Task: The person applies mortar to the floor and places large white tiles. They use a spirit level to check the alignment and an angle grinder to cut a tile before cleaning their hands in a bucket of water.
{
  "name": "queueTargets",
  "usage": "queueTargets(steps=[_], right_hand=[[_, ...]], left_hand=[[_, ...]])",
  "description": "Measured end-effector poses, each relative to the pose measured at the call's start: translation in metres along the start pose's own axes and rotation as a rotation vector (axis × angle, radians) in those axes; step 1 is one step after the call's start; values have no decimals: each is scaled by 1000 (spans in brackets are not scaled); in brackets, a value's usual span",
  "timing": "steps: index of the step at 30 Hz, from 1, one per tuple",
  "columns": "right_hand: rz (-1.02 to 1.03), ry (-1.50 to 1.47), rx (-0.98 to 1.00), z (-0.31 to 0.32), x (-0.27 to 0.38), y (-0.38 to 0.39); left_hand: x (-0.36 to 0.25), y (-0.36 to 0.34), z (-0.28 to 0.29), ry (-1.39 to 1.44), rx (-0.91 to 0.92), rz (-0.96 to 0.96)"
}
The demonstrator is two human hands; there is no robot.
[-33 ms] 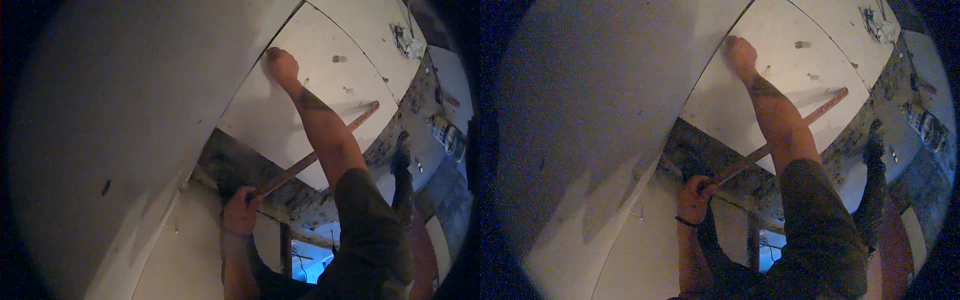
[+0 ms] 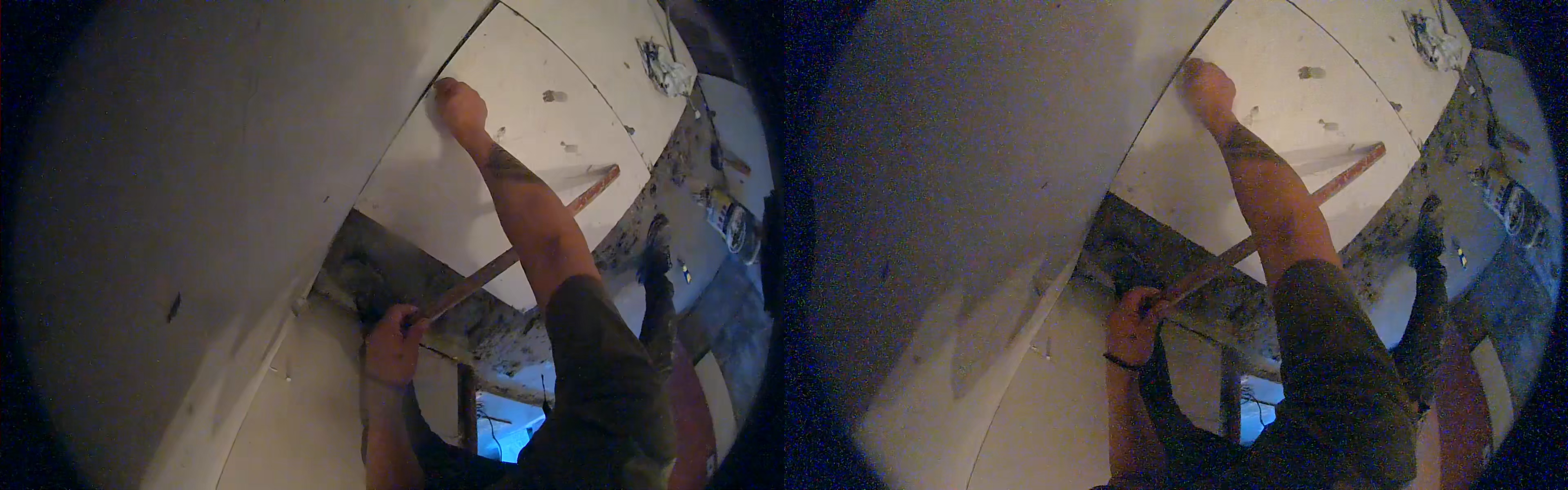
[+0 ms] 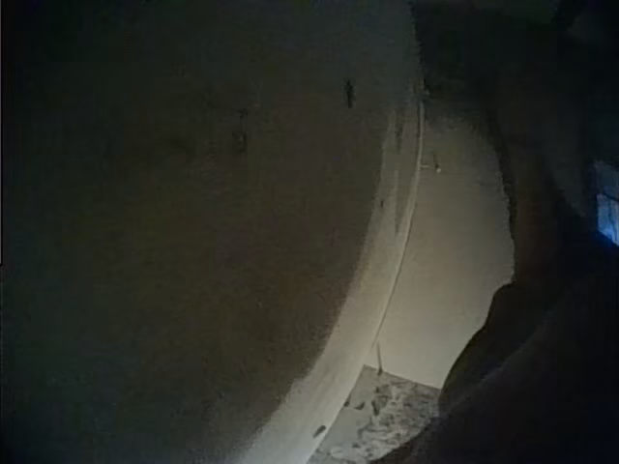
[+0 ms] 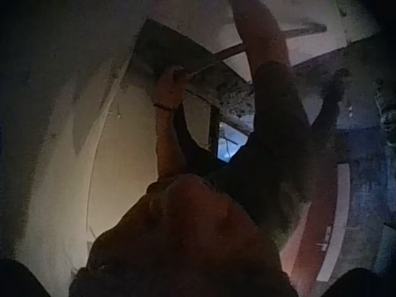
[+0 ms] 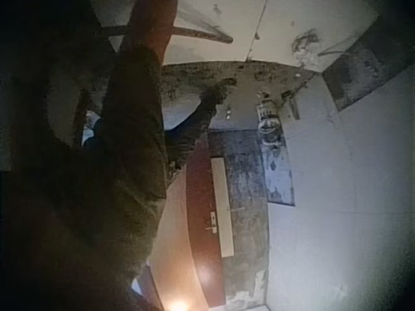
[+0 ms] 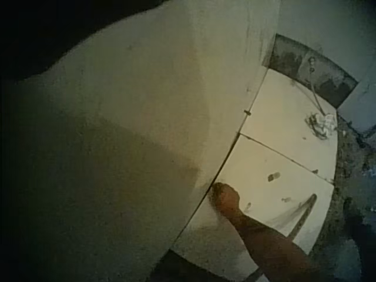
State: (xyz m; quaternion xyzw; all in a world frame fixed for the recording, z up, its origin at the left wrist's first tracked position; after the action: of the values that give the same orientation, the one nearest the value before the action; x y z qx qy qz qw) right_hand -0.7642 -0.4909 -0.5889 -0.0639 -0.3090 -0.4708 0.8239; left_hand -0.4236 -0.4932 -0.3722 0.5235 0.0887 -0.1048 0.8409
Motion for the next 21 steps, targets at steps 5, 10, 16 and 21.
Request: queueTargets(steps=[5,10,16,21], right_hand=[[28,-23,-63,2,5,5],[27,-47,-2,-4,3,6],[62,40,-33,-7,-3,10],[141,15,29,-12,50,43]], left_hand=[[-5,1,3,-38,-33,-81],[-1,-1,0,30,28,9],[1,-7,-3,102,70,92],[4,-1,4,-15,-10,0]])
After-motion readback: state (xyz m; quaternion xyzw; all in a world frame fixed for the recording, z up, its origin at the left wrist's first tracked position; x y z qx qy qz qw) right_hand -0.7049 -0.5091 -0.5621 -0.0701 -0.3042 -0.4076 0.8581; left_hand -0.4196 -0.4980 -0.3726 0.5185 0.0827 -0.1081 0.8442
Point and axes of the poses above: each hand's wrist, its own y-axis away from the middle knuckle, its own z-axis out of the back of the hand, x = y × z, the point moved 8 cm from there along -y, towards the middle knuckle, and after that the axes turned 14 degrees about z, right-handed, at the moved point
